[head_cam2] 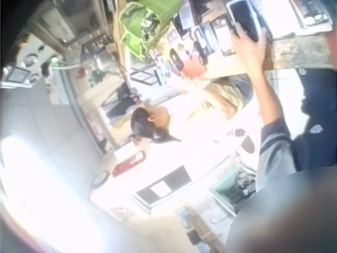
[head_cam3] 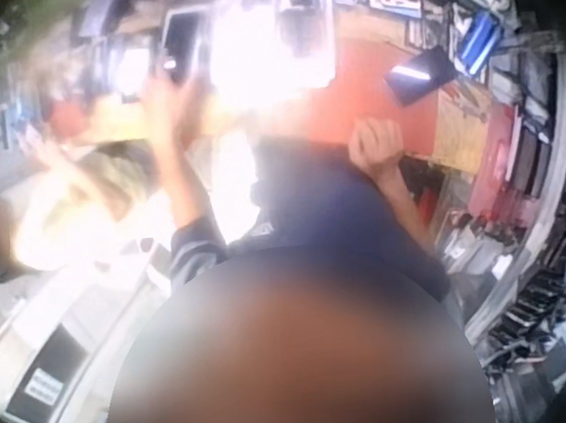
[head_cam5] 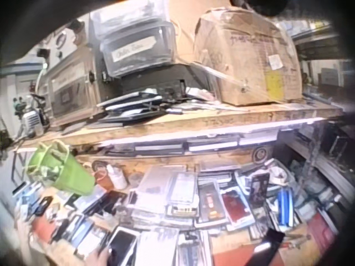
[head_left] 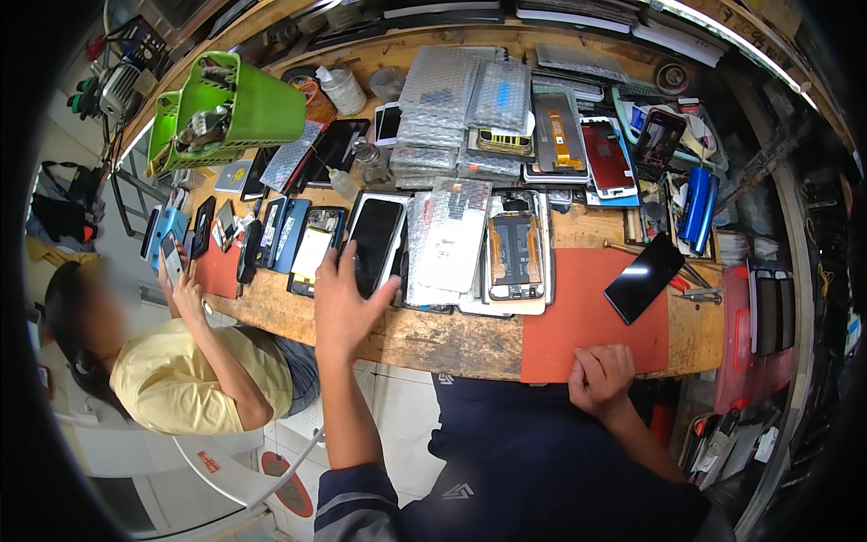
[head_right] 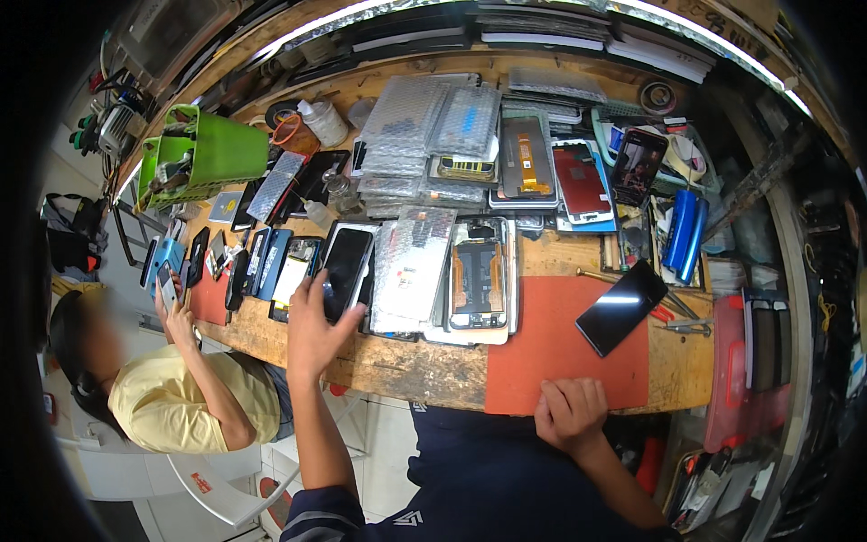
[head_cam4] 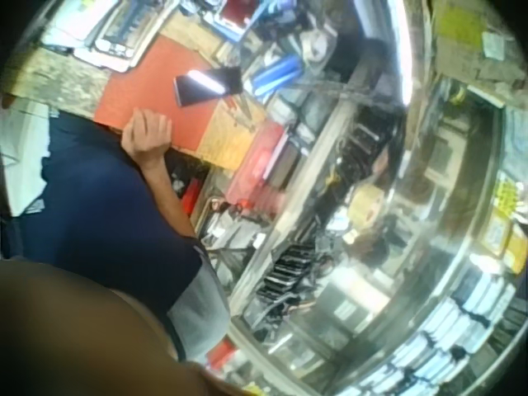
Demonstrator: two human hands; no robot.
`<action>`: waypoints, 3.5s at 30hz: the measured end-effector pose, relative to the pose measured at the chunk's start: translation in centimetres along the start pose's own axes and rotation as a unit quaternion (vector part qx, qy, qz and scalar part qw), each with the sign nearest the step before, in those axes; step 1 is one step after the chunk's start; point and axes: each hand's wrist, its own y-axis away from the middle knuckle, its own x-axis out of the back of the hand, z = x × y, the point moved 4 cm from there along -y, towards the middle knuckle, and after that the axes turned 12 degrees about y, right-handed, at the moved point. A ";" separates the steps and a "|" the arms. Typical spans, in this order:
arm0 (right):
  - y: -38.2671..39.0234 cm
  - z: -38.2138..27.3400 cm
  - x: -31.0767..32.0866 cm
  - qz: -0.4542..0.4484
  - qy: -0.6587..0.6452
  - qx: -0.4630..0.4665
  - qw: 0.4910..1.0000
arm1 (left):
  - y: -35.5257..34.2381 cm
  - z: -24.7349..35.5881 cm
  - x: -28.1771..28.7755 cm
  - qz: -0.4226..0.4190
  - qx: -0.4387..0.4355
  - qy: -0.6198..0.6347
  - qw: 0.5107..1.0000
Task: The person wipes the back and front of a black smartphone with a white cloth on a cluttered workbench. They handle several other mobile phones and parts, moving them aside to access the work area, then continue wiping the device.
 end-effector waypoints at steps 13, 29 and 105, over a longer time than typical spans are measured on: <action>0.0 -0.2 0.0 -0.008 -0.001 0.001 1.000 | 0.3 -4.9 3.9 0.129 0.061 0.111 0.983; -0.2 -0.5 -0.2 -0.018 0.014 -0.006 1.000 | -0.4 -2.7 0.4 -0.013 -0.012 0.021 1.000; 0.2 -0.6 -1.0 -0.060 0.067 -0.031 0.995 | -1.1 -2.1 1.4 0.047 0.009 -0.012 0.999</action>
